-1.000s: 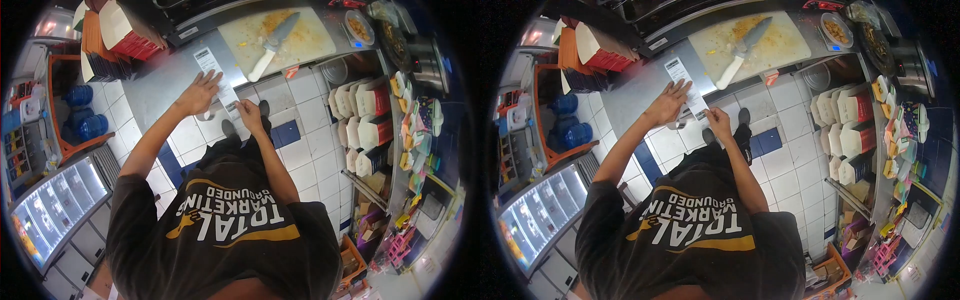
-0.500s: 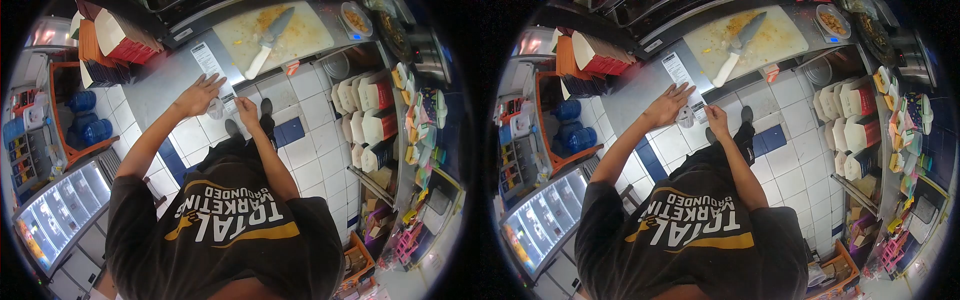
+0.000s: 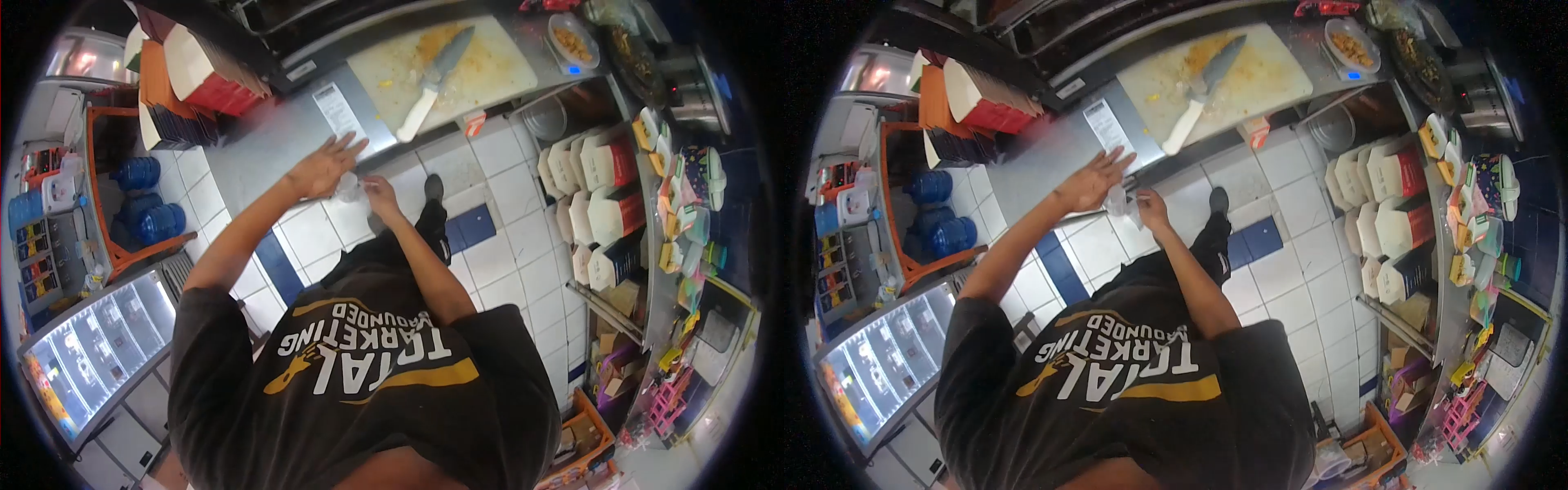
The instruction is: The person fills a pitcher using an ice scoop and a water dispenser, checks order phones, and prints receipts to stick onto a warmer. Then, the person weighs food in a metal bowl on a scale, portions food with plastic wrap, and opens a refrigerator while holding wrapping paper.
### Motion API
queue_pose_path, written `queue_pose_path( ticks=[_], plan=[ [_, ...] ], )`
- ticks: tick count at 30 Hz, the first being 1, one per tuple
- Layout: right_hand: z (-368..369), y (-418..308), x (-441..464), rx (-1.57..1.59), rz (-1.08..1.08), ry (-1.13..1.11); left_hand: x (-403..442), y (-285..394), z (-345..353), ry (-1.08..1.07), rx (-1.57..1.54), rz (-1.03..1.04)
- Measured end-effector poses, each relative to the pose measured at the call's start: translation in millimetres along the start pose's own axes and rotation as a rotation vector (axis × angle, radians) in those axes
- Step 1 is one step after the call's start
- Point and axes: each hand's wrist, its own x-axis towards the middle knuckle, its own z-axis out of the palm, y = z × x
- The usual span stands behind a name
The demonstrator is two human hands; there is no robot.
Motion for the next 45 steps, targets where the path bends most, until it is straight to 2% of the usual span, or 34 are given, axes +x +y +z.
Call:
queue_pose_path(
  ticks=[2,4,5,6,8,10,12,14,15,16,17,18,19,20,21,22,23,24,25,27,28,29,31,32,34,35,36,37,38,39,40,42,43,45],
  plan=[
    [-11,-45,-9,0.072,-0.07,0.076,-2,2,3,0.073,0.004,-0.006],
    [-23,-63,-3,-0.058,-0.251,0.081,-5,11,4,0.15,-0.102,-0.027],
    [-26,-77,3,0.093,-0.11,0.059,-7,15,8,0.197,-0.168,-0.059],
    [-29,-91,5,0.087,-0.132,0.056,-10,13,10,0.155,-0.132,-0.015],
    [-36,-135,-8,0.061,0.067,0.081,-16,16,18,0.254,-0.197,0.005],
    [-34,-126,-4,-0.05,0.006,0.056,-21,23,20,0.288,-0.254,-0.015],
    [-29,-105,7,-0.162,-0.214,0.07,-25,30,16,0.346,-0.298,-0.032],
    [-29,-111,7,-0.165,-0.296,0.068,-29,36,22,0.431,-0.419,-0.1],
    [-32,-118,0,-0.225,-0.288,0.071,-33,42,30,0.512,-0.545,-0.235],
    [-36,-130,-2,-0.283,-0.299,0.085,-35,43,40,0.605,-0.658,-0.356],
    [-42,-137,-4,-0.266,-0.211,0.021,-38,42,60,0.803,-0.569,-0.407],
    [-49,-146,-10,-0.252,-0.275,-0.02,-41,48,69,0.759,-1.076,-0.654],
    [-56,-141,-10,-0.338,-0.434,-0.044,-43,50,55,0.679,-1.707,-0.739],
    [-67,-149,-17,-0.322,-0.368,-0.213,-39,66,30,0.811,-2.088,-0.665],
    [-71,-159,-34,-0.121,-0.323,-0.275,-37,64,34,0.804,-2.303,-0.592],
    [-86,-168,-38,-0.266,-0.29,-0.387,-25,72,9,0.88,-2.33,-0.619],
    [-98,-175,-42,-0.336,-0.352,-0.426,-13,70,-3,0.938,-2.248,-0.569],
    [-113,-198,-50,-0.397,-0.296,-0.468,-2,70,-13,0.994,-2.166,-0.529],
    [-128,-207,-52,-0.32,-0.284,-0.526,13,69,-28,1.024,-2.151,-0.511],
    [-169,-246,-41,-0.436,-0.336,-0.612,45,68,-67,1.093,-1.679,-0.543],
    [-192,-260,-30,-0.497,-0.388,-0.638,62,66,-91,1.115,-1.674,-0.538],
    [-221,-301,-24,-0.5,-0.452,-0.671,80,63,-124,1.143,-1.387,-0.413],
    [-277,-371,2,-0.517,-0.656,-0.35,109,62,-224,1.2,-0.825,-0.203],
    [-308,-410,20,-0.5,-0.682,-0.284,116,71,-288,1.218,-0.554,-0.124],
    [-359,-518,14,-0.383,-0.923,-0.021,139,88,-392,1.316,-0.268,0.12],
    [-380,-564,14,-0.42,-1.012,0.08,153,98,-439,1.402,-0.168,0.245],
    [-394,-599,25,-0.2,-1.16,0.079,168,103,-474,1.45,-0.107,0.239],
    [-411,-633,27,-0.263,-1.244,0.146,183,102,-504,1.505,0.022,0.187],
    [-425,-665,28,-0.319,-1.328,0.214,204,95,-530,1.502,0.009,0.123],
    [-434,-692,30,-0.302,-1.372,0.206,227,79,-546,1.486,-0.152,0.109],
    [-441,-714,35,-0.286,-1.415,0.198,248,60,-552,1.471,-0.34,0.011],
    [-452,-748,53,-0.297,-1.418,0.162,271,40,-555,1.542,-0.39,-0.086],
    [-457,-761,60,-0.309,-1.409,0.14,282,30,-552,1.545,-0.375,-0.089],
    [-452,-783,62,-0.322,-1.502,0.143,294,15,-548,1.552,-0.632,0.046]
  ],
)
